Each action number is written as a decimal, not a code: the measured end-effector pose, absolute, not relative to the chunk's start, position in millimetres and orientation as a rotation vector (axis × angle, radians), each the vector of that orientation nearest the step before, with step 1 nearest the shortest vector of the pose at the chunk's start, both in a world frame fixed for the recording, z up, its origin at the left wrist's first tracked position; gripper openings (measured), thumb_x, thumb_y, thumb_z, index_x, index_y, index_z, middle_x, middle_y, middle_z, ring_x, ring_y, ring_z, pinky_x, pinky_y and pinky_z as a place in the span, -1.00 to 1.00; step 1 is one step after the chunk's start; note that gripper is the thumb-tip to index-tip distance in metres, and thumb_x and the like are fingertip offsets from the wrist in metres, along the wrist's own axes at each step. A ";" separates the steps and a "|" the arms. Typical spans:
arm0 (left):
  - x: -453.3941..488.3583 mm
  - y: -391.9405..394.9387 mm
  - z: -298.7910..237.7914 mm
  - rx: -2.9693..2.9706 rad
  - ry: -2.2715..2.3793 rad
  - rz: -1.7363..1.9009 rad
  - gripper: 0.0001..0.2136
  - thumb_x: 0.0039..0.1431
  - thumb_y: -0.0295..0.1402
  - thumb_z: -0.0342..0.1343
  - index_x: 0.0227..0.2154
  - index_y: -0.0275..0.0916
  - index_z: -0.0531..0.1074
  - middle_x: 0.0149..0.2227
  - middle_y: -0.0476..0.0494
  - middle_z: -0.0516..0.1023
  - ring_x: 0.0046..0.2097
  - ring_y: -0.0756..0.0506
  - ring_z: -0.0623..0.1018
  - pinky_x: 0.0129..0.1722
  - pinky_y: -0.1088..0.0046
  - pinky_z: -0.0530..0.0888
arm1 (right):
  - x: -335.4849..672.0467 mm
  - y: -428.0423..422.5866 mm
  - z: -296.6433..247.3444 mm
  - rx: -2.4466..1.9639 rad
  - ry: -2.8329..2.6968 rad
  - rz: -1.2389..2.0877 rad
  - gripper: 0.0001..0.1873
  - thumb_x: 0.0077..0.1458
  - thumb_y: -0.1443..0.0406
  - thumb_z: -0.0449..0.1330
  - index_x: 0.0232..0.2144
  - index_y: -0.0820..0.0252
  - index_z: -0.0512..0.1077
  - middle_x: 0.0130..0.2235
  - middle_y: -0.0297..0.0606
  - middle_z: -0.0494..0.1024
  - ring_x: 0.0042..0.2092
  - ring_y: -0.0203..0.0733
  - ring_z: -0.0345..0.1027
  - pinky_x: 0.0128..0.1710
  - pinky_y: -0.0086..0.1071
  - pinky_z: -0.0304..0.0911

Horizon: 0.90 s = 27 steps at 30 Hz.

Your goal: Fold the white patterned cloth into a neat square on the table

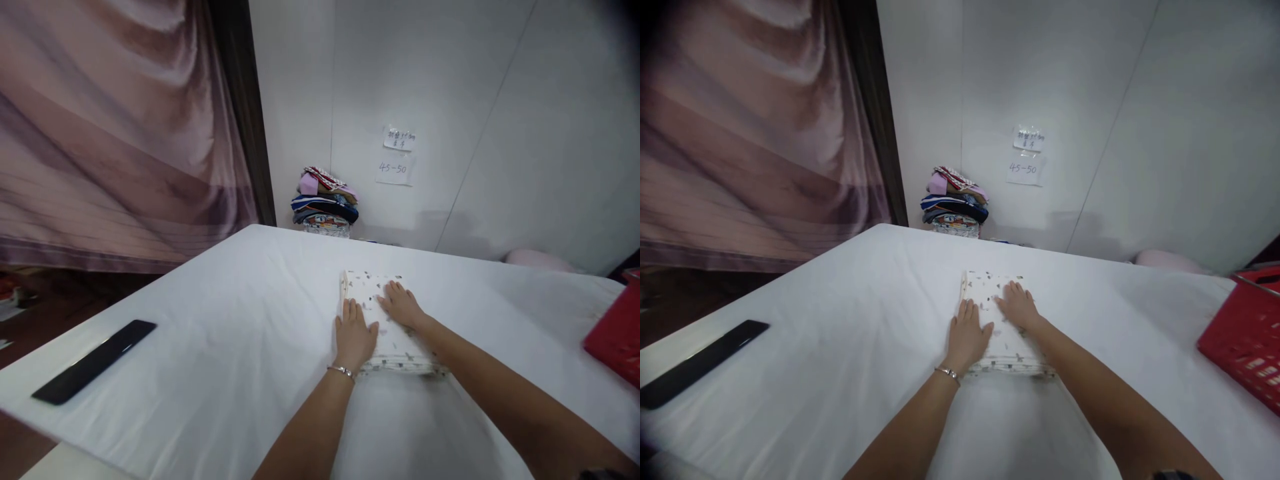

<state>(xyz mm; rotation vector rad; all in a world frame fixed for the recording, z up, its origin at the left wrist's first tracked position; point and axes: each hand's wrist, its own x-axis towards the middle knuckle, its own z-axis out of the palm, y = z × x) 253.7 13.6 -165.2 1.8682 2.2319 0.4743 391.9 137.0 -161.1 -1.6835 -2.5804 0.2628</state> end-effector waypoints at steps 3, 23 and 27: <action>254.2 13.3 -166.2 1.875 2.240 0.487 -0.37 0.22 -0.08 -0.23 0.27 -0.34 0.03 0.35 -0.16 -0.11 0.36 -0.18 -0.19 0.26 0.09 0.05 | 361.3 146.1 -144.9 -1.557 -2.612 0.265 -0.34 0.27 0.02 -0.24 0.28 0.26 0.00 0.35 -0.10 -0.14 0.36 -0.05 -0.37 0.26 -0.10 -0.31; 255.0 14.7 -167.9 1.854 2.242 0.532 -0.36 0.21 -0.09 -0.22 0.26 -0.37 0.04 0.34 -0.20 -0.05 0.36 -0.21 -0.17 0.25 0.03 0.05 | 275.2 167.8 -152.8 -1.371 -2.759 0.522 -0.37 0.26 0.12 -0.26 0.30 0.26 -0.08 0.36 -0.11 -0.17 0.35 -0.12 -0.36 0.25 -0.10 -0.36; 255.3 15.6 -166.0 1.863 2.272 0.531 -0.36 0.20 -0.12 -0.20 0.28 -0.35 -0.02 0.35 -0.16 -0.08 0.36 -0.19 -0.18 0.23 0.02 0.10 | 268.2 159.9 -157.3 -1.394 -2.792 0.502 -0.27 0.23 0.01 -0.22 0.32 0.29 -0.15 0.37 -0.11 -0.29 0.36 -0.07 -0.47 0.25 -0.06 -0.46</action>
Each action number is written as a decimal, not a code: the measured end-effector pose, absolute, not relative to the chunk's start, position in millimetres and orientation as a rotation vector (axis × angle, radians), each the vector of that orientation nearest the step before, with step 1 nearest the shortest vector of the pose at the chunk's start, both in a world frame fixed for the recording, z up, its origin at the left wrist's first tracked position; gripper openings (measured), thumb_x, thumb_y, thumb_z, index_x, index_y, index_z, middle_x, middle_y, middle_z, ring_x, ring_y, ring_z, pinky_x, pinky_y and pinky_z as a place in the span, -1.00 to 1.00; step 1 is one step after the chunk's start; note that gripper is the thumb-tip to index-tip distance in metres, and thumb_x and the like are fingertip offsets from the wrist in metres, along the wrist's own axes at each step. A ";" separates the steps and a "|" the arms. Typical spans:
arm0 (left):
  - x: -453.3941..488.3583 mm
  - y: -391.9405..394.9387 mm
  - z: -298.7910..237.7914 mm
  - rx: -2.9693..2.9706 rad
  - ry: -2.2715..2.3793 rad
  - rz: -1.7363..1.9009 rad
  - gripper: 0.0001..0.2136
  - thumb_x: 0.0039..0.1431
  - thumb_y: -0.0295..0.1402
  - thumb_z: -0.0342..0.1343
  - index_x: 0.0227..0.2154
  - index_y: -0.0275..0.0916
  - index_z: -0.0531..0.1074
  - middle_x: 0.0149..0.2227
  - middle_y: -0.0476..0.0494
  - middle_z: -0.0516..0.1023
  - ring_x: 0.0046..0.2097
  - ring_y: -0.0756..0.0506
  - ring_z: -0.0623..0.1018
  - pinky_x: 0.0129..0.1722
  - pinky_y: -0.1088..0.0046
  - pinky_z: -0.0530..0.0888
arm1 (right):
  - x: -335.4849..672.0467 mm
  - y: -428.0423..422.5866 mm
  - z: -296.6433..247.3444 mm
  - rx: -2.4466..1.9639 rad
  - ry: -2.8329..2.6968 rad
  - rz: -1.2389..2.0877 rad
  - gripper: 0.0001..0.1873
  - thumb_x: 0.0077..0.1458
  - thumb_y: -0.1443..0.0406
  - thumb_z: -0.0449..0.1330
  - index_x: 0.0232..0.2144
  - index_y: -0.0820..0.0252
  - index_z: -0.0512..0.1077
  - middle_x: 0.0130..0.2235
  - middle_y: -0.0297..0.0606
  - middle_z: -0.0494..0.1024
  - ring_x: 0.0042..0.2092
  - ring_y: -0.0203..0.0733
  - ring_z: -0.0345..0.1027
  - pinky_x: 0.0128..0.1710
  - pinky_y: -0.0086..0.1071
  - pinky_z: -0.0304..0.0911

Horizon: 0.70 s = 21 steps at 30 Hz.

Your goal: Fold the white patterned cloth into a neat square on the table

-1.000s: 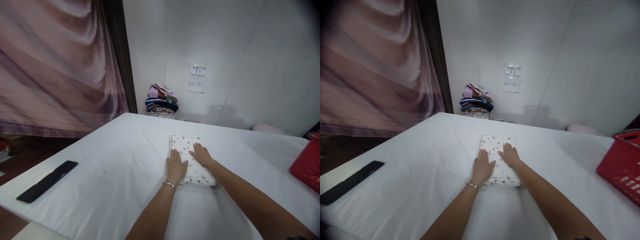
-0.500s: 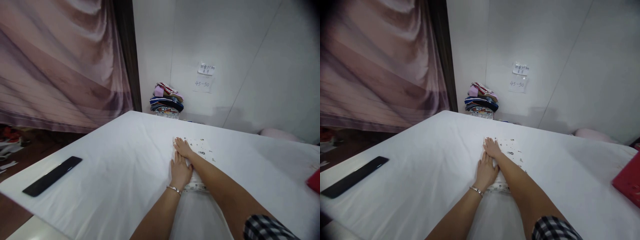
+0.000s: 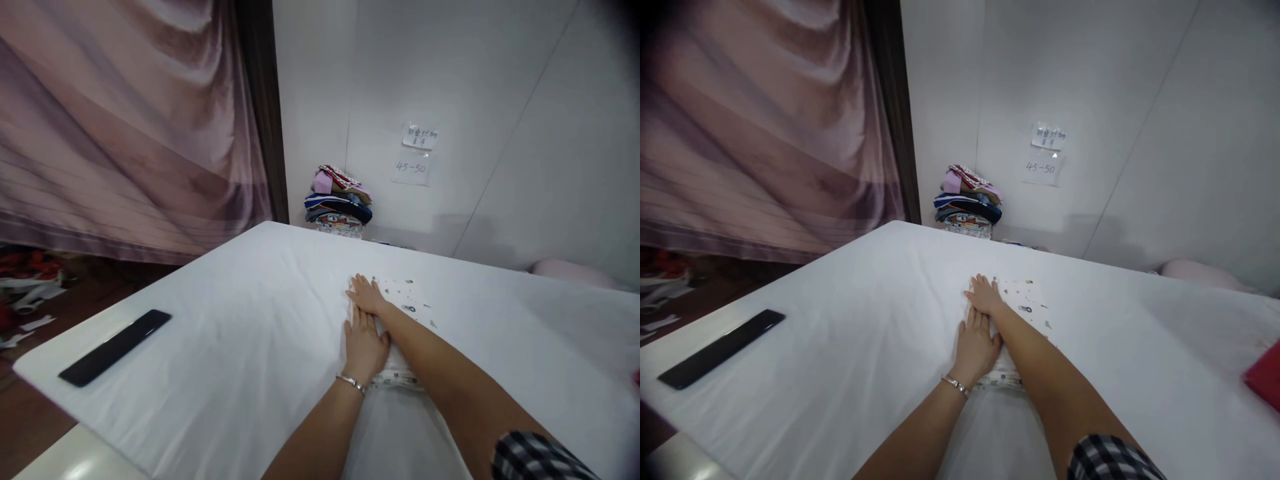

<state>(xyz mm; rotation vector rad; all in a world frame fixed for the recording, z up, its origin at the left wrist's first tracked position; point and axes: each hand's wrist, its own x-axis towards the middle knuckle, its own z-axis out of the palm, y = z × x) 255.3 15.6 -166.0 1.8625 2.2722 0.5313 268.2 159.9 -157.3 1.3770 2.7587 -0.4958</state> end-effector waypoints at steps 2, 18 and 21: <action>255.2 15.5 -165.5 1.874 2.280 0.522 -0.36 0.20 -0.12 -0.20 0.28 -0.35 -0.01 0.35 -0.16 -0.08 0.36 -0.19 -0.18 0.22 0.02 0.11 | 267.8 157.4 -156.5 1.374 2.745 -0.506 -0.25 0.22 -0.01 -0.23 0.32 0.28 -0.17 0.37 -0.12 -0.31 0.36 -0.09 -0.48 0.25 -0.08 -0.47; 256.3 16.0 -169.7 1.892 2.293 0.444 -0.38 0.23 -0.09 -0.25 0.27 -0.35 0.04 0.34 -0.22 -0.07 0.35 -0.26 -0.17 0.23 0.01 0.07 | 308.3 171.7 -164.8 1.438 2.840 -0.226 -0.39 0.29 0.07 -0.27 0.27 0.22 0.03 0.34 -0.13 -0.06 0.35 -0.04 -0.31 0.25 -0.04 -0.35; 256.6 15.8 -168.7 1.882 2.294 0.439 -0.38 0.23 -0.09 -0.24 0.27 -0.36 0.05 0.34 -0.23 -0.07 0.35 -0.25 -0.16 0.23 0.01 0.06 | 306.5 172.3 -169.1 1.428 2.845 -0.203 -0.40 0.29 0.07 -0.27 0.27 0.22 0.02 0.34 -0.12 -0.07 0.35 -0.05 -0.31 0.25 -0.03 -0.34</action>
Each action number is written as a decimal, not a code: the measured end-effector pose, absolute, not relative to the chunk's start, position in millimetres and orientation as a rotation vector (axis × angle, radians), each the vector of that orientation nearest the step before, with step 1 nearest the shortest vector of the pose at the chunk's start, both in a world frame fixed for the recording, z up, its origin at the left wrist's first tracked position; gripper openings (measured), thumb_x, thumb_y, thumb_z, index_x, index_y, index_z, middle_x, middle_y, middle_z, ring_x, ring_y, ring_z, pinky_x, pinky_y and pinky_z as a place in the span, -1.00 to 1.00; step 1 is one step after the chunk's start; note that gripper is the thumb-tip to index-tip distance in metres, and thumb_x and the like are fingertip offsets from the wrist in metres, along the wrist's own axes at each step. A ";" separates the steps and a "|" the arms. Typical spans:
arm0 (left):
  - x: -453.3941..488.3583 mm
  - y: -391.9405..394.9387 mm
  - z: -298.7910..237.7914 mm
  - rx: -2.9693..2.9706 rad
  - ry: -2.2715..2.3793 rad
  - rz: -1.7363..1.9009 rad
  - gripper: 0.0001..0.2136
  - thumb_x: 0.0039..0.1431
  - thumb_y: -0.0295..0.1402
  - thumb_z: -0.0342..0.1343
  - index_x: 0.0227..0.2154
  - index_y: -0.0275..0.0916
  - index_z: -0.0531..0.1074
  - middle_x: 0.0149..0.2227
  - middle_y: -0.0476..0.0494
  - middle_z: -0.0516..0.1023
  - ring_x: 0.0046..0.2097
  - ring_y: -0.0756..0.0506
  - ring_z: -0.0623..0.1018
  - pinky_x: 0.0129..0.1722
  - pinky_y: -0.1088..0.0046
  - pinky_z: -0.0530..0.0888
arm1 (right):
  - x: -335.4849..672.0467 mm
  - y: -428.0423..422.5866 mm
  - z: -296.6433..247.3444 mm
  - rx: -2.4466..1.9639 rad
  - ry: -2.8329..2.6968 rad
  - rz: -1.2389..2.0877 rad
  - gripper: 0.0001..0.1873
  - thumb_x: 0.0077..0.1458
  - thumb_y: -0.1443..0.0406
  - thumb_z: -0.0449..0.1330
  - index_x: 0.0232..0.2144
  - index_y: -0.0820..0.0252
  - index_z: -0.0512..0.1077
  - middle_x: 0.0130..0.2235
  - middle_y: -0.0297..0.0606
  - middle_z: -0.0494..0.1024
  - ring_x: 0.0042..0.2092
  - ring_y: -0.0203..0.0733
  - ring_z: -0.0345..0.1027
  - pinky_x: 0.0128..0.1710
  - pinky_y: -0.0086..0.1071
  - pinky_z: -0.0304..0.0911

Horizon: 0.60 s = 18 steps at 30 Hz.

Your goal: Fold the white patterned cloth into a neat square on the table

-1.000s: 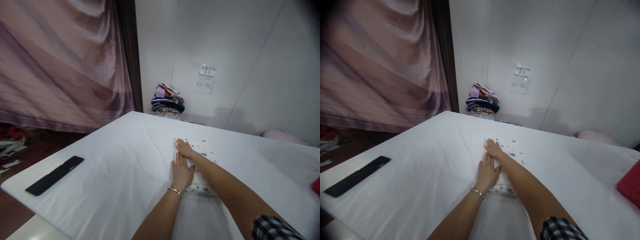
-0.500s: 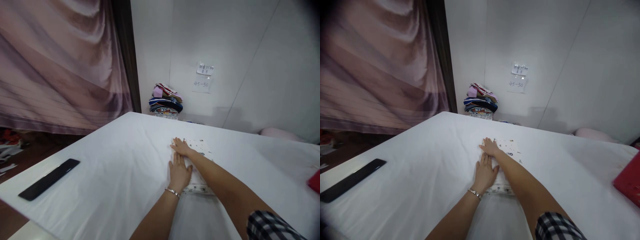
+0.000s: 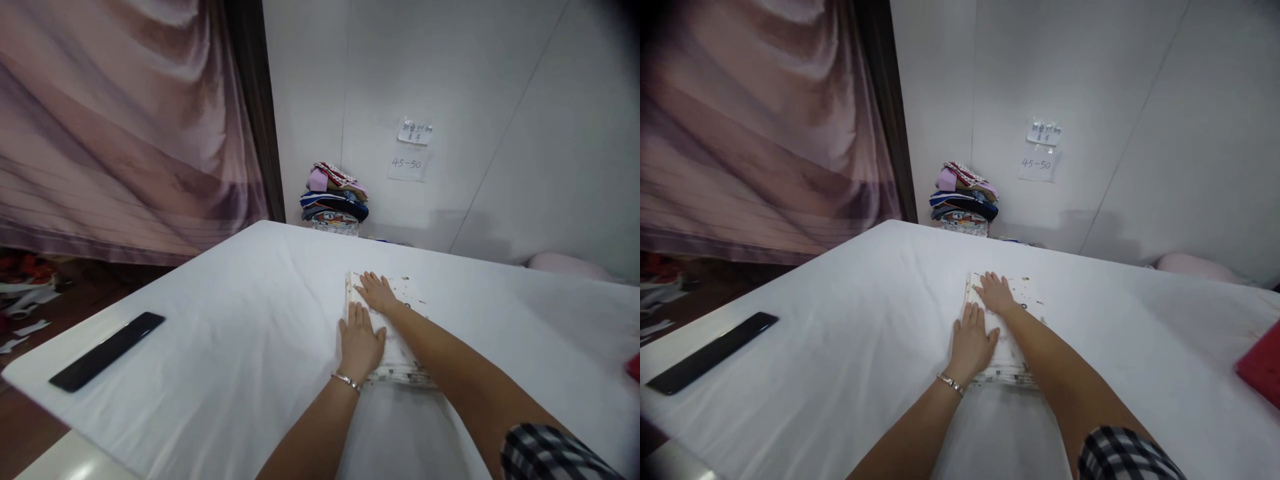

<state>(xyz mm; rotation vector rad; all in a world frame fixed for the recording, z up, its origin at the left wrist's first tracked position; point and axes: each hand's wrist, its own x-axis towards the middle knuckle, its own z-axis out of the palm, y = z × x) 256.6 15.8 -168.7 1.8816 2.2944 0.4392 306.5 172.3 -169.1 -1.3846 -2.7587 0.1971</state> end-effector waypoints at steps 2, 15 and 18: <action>256.6 15.5 -168.0 1.878 2.290 0.434 -0.39 0.23 -0.09 -0.24 0.26 -0.35 0.05 0.34 -0.23 -0.07 0.35 -0.25 -0.15 0.23 0.02 0.06 | 306.3 173.6 -167.6 -1.396 -2.768 0.215 -0.40 0.29 0.08 -0.26 0.27 0.22 0.01 0.34 -0.12 -0.07 0.35 -0.05 -0.31 0.25 -0.03 -0.33; 256.2 16.2 -168.2 1.849 2.261 0.499 -0.34 0.22 -0.08 -0.23 0.29 -0.36 -0.06 0.35 -0.18 -0.12 0.36 -0.23 -0.18 0.23 -0.02 0.06 | 287.0 168.1 -171.1 -1.263 -2.770 0.308 -0.41 0.28 0.17 -0.29 0.28 0.29 -0.02 0.34 -0.14 -0.05 0.34 -0.11 -0.26 0.25 -0.09 -0.33; 256.2 16.1 -167.0 1.851 2.260 0.468 -0.35 0.22 -0.08 -0.23 0.29 -0.35 -0.03 0.35 -0.19 -0.10 0.36 -0.24 -0.18 0.23 -0.02 0.06 | 288.1 169.9 -168.1 -1.258 -2.783 0.337 -0.42 0.28 0.17 -0.27 0.28 0.26 0.00 0.34 -0.14 -0.04 0.34 -0.11 -0.25 0.25 -0.09 -0.31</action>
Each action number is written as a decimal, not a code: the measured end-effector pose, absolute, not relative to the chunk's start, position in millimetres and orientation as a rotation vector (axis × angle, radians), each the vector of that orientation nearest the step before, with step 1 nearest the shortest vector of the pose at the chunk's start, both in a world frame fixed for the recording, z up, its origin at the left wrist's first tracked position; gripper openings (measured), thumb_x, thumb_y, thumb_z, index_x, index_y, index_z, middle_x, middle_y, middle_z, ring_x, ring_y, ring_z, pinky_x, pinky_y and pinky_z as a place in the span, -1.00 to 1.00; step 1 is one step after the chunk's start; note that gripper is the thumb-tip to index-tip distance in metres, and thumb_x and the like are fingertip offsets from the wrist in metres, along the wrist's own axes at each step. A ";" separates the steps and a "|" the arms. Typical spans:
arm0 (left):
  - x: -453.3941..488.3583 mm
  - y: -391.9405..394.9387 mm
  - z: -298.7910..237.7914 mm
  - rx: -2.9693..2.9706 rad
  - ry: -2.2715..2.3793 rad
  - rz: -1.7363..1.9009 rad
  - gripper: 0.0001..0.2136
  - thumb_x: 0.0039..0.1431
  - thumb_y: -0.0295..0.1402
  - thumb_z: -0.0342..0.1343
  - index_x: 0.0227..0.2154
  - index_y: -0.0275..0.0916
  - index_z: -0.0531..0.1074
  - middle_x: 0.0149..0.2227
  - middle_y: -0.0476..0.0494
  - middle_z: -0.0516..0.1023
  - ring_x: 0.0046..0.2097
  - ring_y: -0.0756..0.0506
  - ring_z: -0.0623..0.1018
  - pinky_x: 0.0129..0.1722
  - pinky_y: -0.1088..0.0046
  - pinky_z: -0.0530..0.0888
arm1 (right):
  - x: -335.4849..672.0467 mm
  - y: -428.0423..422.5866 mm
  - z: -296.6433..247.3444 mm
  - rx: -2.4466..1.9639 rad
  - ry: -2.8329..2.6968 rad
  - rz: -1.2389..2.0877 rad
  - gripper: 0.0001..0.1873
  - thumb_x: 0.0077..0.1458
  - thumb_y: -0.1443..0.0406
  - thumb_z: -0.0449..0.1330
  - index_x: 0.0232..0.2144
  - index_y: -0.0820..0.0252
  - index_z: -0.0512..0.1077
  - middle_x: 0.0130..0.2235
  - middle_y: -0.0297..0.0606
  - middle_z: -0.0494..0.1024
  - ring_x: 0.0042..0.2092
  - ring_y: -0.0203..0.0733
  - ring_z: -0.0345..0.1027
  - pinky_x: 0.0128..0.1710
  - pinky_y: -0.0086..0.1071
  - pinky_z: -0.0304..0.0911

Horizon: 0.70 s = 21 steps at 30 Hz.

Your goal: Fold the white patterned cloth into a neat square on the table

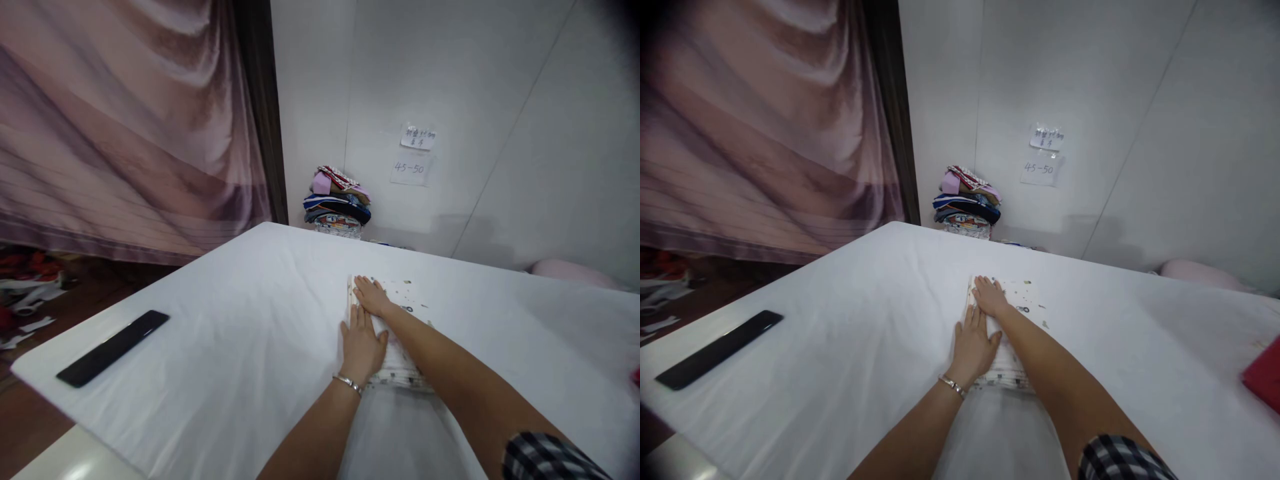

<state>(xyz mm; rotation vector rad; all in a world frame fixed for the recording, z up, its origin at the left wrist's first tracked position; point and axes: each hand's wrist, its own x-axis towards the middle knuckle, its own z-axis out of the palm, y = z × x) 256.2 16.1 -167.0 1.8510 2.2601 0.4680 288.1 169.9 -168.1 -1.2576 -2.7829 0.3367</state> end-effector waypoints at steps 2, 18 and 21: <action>256.2 15.8 -166.5 1.854 2.262 0.448 -0.37 0.23 -0.08 -0.25 0.28 -0.34 0.01 0.35 -0.21 -0.09 0.36 -0.25 -0.18 0.23 -0.01 0.05 | 292.4 173.8 -163.4 -1.257 -2.790 0.360 -0.43 0.27 0.16 -0.24 0.27 0.23 0.02 0.34 -0.14 -0.04 0.34 -0.11 -0.26 0.25 -0.09 -0.28; 254.4 15.6 -165.6 1.870 2.263 0.429 -0.37 0.23 -0.07 -0.26 0.27 -0.34 0.03 0.35 -0.20 -0.11 0.36 -0.24 -0.20 0.23 -0.01 0.06 | 431.2 208.5 -153.4 -2.000 -1.900 0.810 -0.19 0.13 -0.05 -0.02 0.28 0.32 0.01 0.27 0.07 0.11 0.19 0.15 0.14 -0.06 -0.17 0.29; 253.5 15.2 -166.3 1.870 2.263 0.424 -0.37 0.23 -0.07 -0.27 0.27 -0.34 0.02 0.35 -0.20 -0.11 0.36 -0.24 -0.21 0.23 0.00 0.06 | 434.9 194.1 -155.1 -1.991 -1.793 0.952 -0.15 0.06 -0.09 0.06 0.26 0.27 0.05 0.26 0.08 0.13 0.12 0.14 0.23 -0.22 -0.24 0.35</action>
